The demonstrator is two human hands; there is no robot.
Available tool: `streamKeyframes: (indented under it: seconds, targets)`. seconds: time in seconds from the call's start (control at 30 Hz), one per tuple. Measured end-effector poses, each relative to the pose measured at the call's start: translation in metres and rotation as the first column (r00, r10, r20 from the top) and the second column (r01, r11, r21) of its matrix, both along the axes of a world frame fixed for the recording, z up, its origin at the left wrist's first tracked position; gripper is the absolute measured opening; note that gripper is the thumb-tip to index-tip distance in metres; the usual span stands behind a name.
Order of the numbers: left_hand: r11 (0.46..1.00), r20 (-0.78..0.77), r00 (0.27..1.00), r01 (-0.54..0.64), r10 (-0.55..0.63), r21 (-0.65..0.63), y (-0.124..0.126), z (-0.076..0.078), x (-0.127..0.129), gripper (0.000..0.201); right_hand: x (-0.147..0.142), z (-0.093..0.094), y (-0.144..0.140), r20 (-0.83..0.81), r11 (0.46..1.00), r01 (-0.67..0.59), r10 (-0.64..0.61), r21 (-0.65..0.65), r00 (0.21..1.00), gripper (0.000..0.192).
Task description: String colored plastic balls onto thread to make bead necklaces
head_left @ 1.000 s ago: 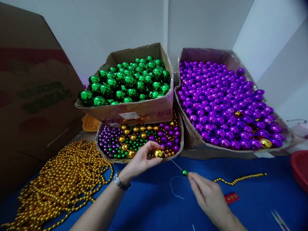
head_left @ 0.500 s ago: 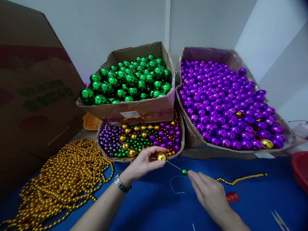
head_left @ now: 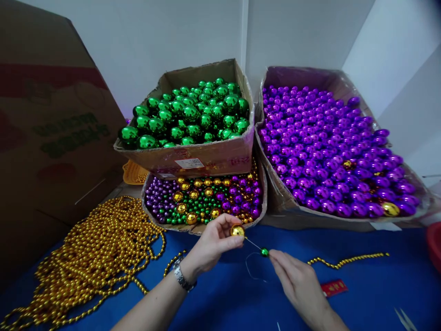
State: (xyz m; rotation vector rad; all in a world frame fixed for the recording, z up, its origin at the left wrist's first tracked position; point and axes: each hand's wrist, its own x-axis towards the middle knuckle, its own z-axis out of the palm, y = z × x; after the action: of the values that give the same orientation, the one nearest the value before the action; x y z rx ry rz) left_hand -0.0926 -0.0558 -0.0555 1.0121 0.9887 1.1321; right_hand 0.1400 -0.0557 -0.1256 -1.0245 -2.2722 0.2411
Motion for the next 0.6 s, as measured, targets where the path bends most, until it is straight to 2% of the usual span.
streamKeyframes:
  seconds: [0.13,0.27,0.4,0.5,0.6]
  targets:
    - [0.999,-0.05,0.999,-0.015,0.017,0.042,-0.003,0.0,0.001,0.036,-0.001,0.0,0.0,-0.016,1.0,-0.02,0.021,0.01,1.0,0.026]
    - [1.0,0.077,0.997,-0.004,0.003,0.014,-0.006,-0.002,0.005,0.037,-0.002,-0.001,-0.001,-0.11,0.995,-0.082,0.075,-0.062,0.991,0.026]
    - [0.999,0.19,0.982,0.015,-0.006,-0.048,-0.009,-0.005,0.008,0.04,-0.002,-0.005,-0.003,-0.073,0.999,-0.026,0.028,0.02,0.997,0.027]
    - [0.998,0.192,0.981,-0.021,0.034,-0.066,-0.01,-0.006,0.01,0.04,-0.002,-0.006,-0.004,-0.058,0.997,-0.012,0.017,0.077,0.998,0.026]
    - [0.996,0.163,0.984,-0.061,0.07,-0.062,-0.012,-0.006,0.012,0.04,-0.004,-0.004,-0.004,-0.088,0.998,-0.035,0.04,0.059,0.995,0.027]
